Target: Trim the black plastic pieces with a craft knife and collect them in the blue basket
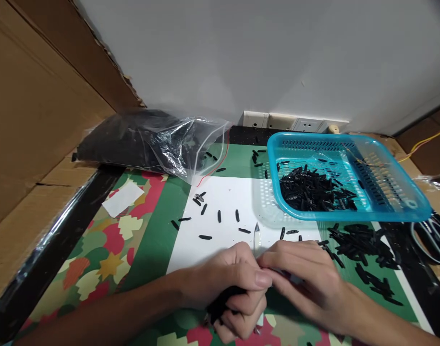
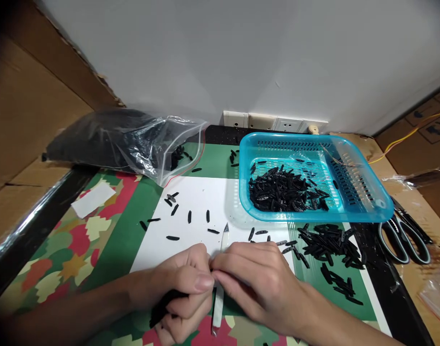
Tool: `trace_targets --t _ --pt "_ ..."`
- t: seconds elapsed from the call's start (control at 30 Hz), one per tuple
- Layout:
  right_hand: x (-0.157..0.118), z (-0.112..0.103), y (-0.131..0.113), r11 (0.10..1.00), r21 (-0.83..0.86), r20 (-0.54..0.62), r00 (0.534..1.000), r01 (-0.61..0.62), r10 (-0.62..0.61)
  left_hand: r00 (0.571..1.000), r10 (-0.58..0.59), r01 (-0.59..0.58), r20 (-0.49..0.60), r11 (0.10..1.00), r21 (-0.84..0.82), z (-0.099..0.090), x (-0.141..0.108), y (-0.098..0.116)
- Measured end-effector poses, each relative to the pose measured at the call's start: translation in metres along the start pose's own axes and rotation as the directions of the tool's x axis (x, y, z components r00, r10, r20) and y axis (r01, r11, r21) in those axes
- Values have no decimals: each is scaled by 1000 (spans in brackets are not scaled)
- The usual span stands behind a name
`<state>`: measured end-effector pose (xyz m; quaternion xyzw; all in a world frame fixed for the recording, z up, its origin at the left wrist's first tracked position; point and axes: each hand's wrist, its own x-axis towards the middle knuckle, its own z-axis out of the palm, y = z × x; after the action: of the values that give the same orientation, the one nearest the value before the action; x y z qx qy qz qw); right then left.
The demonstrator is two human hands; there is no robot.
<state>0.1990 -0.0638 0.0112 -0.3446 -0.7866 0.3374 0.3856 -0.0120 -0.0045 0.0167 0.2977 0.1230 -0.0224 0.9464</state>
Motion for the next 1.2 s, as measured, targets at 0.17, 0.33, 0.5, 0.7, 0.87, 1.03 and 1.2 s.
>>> trace_targets --t 0.17,0.33,0.5,0.7,0.87,1.03,1.2 --pt "0 -5 0 976 131 -14 984 -175 178 997 27 -25 -69 999 31 0 0 0" --pt "-4 -10 2 980 62 -213 957 -187 196 984 117 -126 -132 990 -66 -4 0 -2" --pt "-9 -6 5 955 151 -325 900 -256 292 966 127 -154 -227 982 -107 -9 7 -6" --pt "-9 -2 11 982 45 -277 943 -182 187 954 108 -132 -279 989 -67 -10 13 -13" --pt "-6 -3 12 984 -5 -260 950 -178 171 934 145 -175 -326 983 -64 -10 13 -13" --pt "-3 -3 12 989 -60 -242 963 -135 117 930 154 -185 -333 981 -64 -11 13 -11" --pt "-3 -2 11 988 -38 -244 960 -151 137 923 148 -176 -356 983 -49 -12 11 -11"
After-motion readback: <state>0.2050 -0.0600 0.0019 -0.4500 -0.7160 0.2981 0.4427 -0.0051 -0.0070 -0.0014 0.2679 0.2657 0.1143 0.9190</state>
